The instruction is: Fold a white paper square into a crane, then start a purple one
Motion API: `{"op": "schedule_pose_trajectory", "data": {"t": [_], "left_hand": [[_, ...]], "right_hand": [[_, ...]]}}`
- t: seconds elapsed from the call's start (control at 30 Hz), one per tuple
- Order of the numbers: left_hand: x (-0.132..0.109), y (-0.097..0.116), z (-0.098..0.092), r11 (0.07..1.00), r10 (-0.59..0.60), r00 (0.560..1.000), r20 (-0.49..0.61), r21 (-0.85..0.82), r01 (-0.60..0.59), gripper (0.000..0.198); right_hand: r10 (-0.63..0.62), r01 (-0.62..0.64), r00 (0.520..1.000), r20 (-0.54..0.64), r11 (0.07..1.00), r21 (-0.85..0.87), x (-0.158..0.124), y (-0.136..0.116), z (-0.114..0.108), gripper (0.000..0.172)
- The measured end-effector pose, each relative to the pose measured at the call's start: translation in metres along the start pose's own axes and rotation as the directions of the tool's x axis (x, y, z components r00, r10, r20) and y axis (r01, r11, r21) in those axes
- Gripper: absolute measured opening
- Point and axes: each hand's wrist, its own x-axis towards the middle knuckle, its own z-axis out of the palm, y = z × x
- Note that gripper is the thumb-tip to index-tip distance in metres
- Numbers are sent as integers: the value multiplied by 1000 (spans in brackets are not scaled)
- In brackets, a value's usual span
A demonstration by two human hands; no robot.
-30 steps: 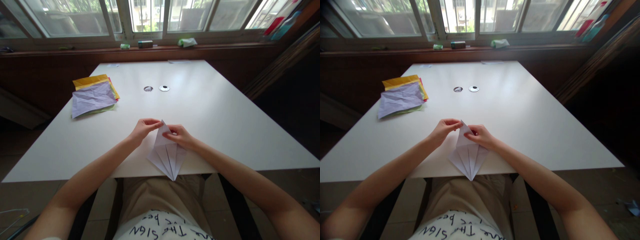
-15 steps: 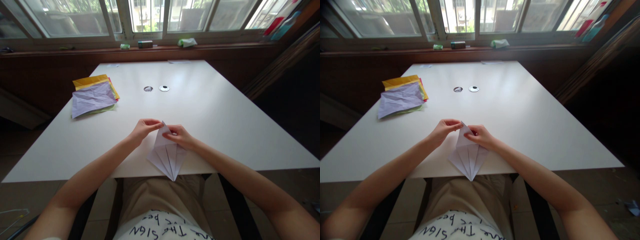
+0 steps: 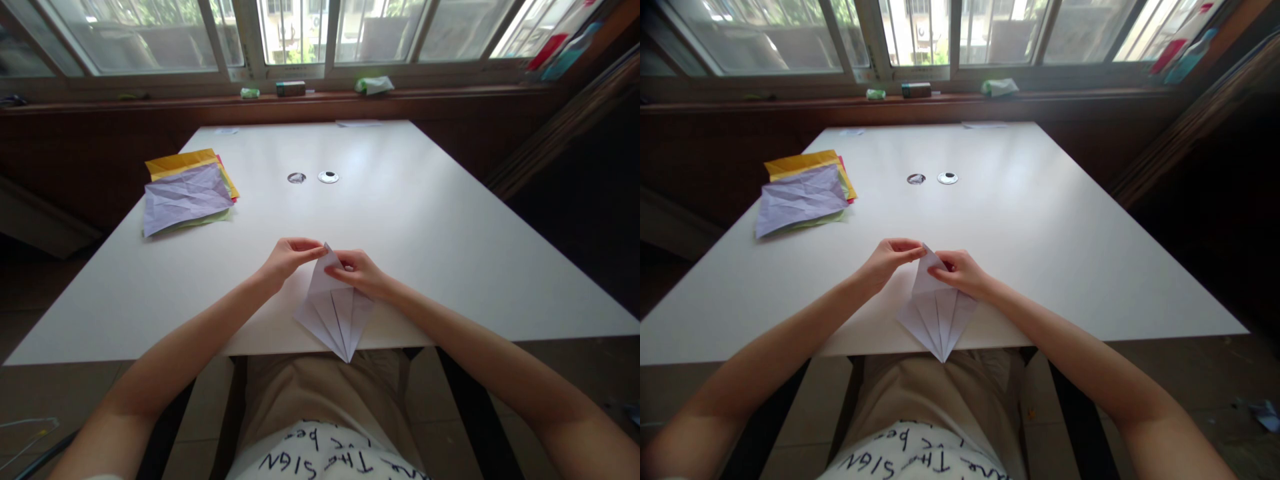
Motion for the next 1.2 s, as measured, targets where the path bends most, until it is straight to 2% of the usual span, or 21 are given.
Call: {"op": "schedule_pose_trajectory", "data": {"t": [0.3,0.47,0.63,0.9,1.2], "left_hand": [[-1,0,0,1000,5,1000,-7,9,-5,26],[-2,1,3,999,46,997,-54,30,-44,26],[-4,-1,6,990,101,993,-66,101,-94,27],[-3,-6,5,960,187,978,-94,230,-161,28],[-2,-5,6,937,232,971,-51,280,-210,32]], "right_hand": [[6,-6,1000,5,1000,2,-1,0,0,24],[7,-7,1000,-6,1000,-10,-1,0,0,25],[3,-4,999,-49,1000,-29,-1,2,1,25],[5,-7,998,-55,999,-37,0,3,1,22],[13,-15,999,-36,999,-33,1,-1,1,21]]}}
